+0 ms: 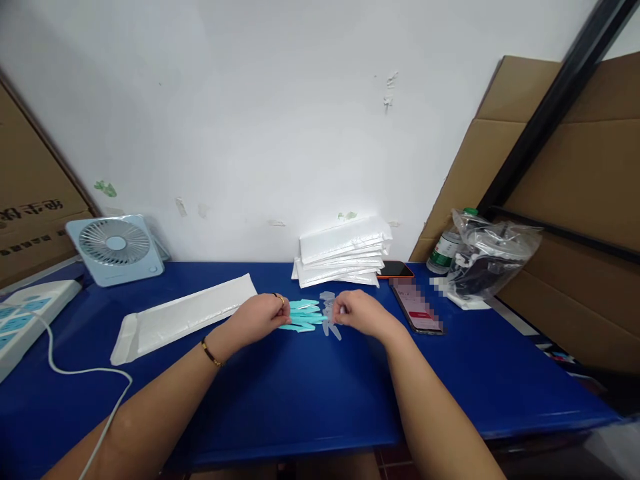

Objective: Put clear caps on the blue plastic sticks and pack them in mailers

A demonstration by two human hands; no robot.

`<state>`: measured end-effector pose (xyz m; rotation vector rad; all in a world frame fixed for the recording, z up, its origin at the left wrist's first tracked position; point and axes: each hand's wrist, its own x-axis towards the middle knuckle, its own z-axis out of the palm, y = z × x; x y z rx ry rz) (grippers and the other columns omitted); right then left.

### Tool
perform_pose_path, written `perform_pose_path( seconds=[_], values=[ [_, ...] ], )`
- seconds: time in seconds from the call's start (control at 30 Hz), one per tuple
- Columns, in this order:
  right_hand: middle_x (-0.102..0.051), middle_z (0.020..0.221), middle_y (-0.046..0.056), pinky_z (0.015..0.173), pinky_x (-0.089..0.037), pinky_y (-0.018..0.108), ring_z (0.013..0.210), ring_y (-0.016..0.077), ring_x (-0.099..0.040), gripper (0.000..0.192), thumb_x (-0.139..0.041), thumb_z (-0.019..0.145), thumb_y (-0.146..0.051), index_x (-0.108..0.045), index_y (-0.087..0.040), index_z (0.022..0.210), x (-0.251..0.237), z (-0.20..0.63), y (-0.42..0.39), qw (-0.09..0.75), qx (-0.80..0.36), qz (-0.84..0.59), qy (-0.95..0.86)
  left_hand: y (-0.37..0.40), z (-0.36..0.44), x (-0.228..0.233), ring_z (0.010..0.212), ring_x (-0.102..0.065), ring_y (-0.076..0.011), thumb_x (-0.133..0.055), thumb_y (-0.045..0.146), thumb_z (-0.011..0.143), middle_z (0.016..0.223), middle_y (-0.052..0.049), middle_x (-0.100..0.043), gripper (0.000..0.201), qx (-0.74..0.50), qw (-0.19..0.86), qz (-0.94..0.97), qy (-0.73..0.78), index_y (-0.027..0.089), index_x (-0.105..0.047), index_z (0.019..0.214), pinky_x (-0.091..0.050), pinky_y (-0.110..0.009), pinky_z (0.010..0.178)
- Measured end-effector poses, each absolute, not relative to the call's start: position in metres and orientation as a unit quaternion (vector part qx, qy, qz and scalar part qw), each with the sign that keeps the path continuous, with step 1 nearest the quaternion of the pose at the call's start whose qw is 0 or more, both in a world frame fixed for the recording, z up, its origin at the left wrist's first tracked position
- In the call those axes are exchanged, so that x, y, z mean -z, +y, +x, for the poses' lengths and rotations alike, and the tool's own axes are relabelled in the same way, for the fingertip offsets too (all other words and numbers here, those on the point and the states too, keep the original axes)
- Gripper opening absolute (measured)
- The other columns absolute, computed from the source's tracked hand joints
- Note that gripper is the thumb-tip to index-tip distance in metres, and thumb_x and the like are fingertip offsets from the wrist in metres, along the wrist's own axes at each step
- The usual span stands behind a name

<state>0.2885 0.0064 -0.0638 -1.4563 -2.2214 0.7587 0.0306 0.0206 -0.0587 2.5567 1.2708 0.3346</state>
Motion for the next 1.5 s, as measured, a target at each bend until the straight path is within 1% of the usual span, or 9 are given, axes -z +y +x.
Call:
perform_pose_path(
  seconds=[0.17,0.33,0.47,0.57,0.63,0.7,0.87,1.0,1.5],
  values=[
    [-0.059,0.06,0.0,0.044,-0.039,0.021,0.048,0.0116,-0.055,0.028,-0.061,0.076,-0.043,-0.063,-0.015,0.08,0.069,0.295,0.016,0.328,-0.333,-0.539,-0.701,0.034,0.018,0.066,0.059,-0.047,-0.0122,-0.036,0.033,0.089,0.07,0.002,-0.055,0.02,-0.25,0.273,0.818,0.44,0.02,-0.051,0.087,-0.034,-0.023,0.055],
    [-0.059,0.058,-0.001,0.047,-0.043,0.023,0.046,0.0103,-0.053,0.033,-0.066,0.073,-0.043,-0.067,-0.016,0.092,0.071,0.288,0.017,0.437,-0.349,-0.491,-0.668,0.036,0.021,0.072,0.058,-0.041,-0.0111,-0.034,0.041,0.089,0.067,0.003,-0.048,0.03,-0.273,0.336,0.8,0.415,0.019,-0.055,0.091,-0.032,-0.022,0.052],
    [-0.066,0.067,0.004,0.058,-0.051,0.027,0.062,0.017,-0.065,0.036,-0.07,0.07,-0.042,-0.066,-0.014,0.092,0.075,0.281,0.019,0.471,-0.468,-0.45,-0.598,0.036,0.022,0.073,0.061,-0.043,-0.0118,-0.034,0.043,0.088,0.07,0.001,-0.051,0.035,-0.265,0.335,0.802,0.418,0.018,-0.058,0.09,-0.033,-0.022,0.054],
    [-0.066,0.066,0.004,0.051,-0.048,0.025,0.055,0.0145,-0.062,0.03,-0.069,0.072,-0.043,-0.066,-0.014,0.082,0.077,0.276,0.019,0.509,-0.477,-0.436,-0.568,0.036,0.022,0.075,0.06,-0.043,-0.0116,-0.034,0.043,0.088,0.069,0.002,-0.051,0.035,-0.254,0.32,0.809,0.424,0.018,-0.059,0.09,-0.033,-0.022,0.054],
    [-0.063,0.062,0.001,0.046,-0.044,0.023,0.047,0.0114,-0.057,0.029,-0.069,0.073,-0.042,-0.065,-0.016,0.084,0.076,0.274,0.018,0.53,-0.461,-0.431,-0.566,0.036,0.022,0.075,0.059,-0.043,-0.0117,-0.033,0.042,0.088,0.068,0.002,-0.051,0.035,-0.242,0.307,0.816,0.427,0.018,-0.058,0.09,-0.033,-0.022,0.054],
    [-0.062,0.06,-0.001,0.044,-0.043,0.023,0.044,0.0107,-0.056,0.03,-0.069,0.072,-0.041,-0.065,-0.017,0.089,0.075,0.274,0.017,0.539,-0.457,-0.429,-0.563,0.036,0.022,0.075,0.06,-0.044,-0.0122,-0.033,0.041,0.089,0.069,0.002,-0.052,0.034,-0.236,0.296,0.82,0.428,0.019,-0.059,0.09,-0.034,-0.023,0.055],
    [-0.068,0.07,0.005,0.056,-0.05,0.026,0.062,0.0169,-0.066,0.033,-0.074,0.068,-0.039,-0.066,-0.014,0.088,0.075,0.274,0.018,0.528,-0.497,-0.428,-0.54,0.033,0.023,0.073,0.068,-0.05,-0.0134,-0.033,0.037,0.089,0.077,0.0,-0.058,0.031,-0.24,0.289,0.825,0.421,0.019,-0.058,0.091,-0.038,-0.023,0.061],
    [-0.067,0.066,0.003,0.051,-0.047,0.023,0.055,0.0143,-0.064,0.031,-0.072,0.07,-0.041,-0.065,-0.014,0.082,0.079,0.271,0.019,0.525,-0.493,-0.428,-0.546,0.032,0.024,0.073,0.071,-0.052,-0.0138,-0.032,0.036,0.089,0.08,0.0,-0.059,0.031,-0.233,0.28,0.832,0.418,0.019,-0.058,0.091,-0.039,-0.023,0.063],
    [-0.064,0.063,0.002,0.048,-0.046,0.023,0.049,0.0123,-0.06,0.031,-0.068,0.072,-0.045,-0.063,-0.015,0.081,0.078,0.267,0.017,0.49,-0.475,-0.433,-0.588,0.03,0.027,0.069,0.07,-0.052,-0.014,-0.031,0.034,0.089,0.076,0.0,-0.059,0.031,-0.212,0.267,0.845,0.411,0.019,-0.058,0.09,-0.04,-0.023,0.063]
  ],
)
